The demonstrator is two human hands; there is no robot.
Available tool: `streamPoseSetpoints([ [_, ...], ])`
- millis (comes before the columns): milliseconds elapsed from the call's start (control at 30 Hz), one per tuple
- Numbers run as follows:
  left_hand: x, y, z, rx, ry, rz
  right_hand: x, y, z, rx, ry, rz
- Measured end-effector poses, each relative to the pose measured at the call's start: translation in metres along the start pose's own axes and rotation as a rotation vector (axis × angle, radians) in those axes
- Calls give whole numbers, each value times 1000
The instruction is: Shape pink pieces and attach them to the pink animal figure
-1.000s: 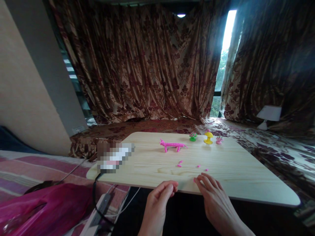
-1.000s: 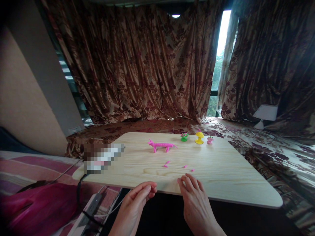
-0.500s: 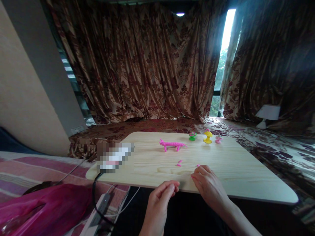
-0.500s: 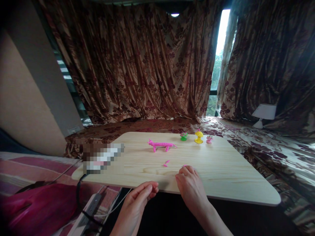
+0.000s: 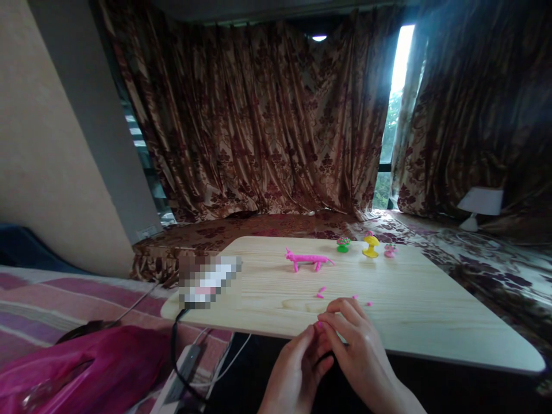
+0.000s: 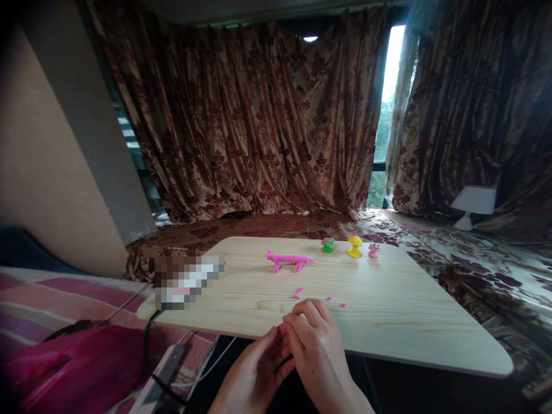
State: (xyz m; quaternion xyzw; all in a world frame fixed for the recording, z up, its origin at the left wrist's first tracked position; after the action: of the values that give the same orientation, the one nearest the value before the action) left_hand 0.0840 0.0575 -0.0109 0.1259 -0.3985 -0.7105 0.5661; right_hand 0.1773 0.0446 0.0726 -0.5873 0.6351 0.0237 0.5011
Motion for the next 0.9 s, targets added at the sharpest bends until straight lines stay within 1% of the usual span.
streamPoseSetpoints([
  [67, 1, 3, -1, 69, -41, -30, 5, 2, -6, 85, -74, -4],
  [167, 3, 10, -3, 167, -123, -108, 14, 6, -12, 191, -177, -6],
  [233, 5, 14, -3, 223, -138, -166, 18, 9, -11, 234, -191, -32],
  [300, 7, 18, 0, 254, -142, -212, 19, 13, -7, 273, -173, -77],
  [400, 9, 21, 5, 262, -139, -252, 21, 17, -5, 328, -178, -142],
  [533, 10, 26, 10, 314, -114, -268, 24, 23, -7, 348, -231, -187],
  [667, 11, 29, 6, 331, -142, -291, 22, 22, -1, 362, -173, -169],
  [733, 12, 27, 7, 327, -133, -293, 22, 22, -1, 371, -171, -171],
  [900, 12, 25, 9, 291, -90, -259, 27, 25, -8, 381, -244, -221],
])
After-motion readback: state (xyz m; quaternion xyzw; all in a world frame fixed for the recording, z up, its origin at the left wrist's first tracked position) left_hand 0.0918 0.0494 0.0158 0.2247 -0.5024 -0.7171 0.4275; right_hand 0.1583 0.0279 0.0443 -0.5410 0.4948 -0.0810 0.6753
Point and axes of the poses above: each hand's wrist, its own x-axis away from the middle knuckle, its own y-axis out of the palm, z = x × y, the point moved 7 cm from there along -x, towards the middle knuckle, and after that the axes turned 7 degrees about -x, right-handed, at the moved point
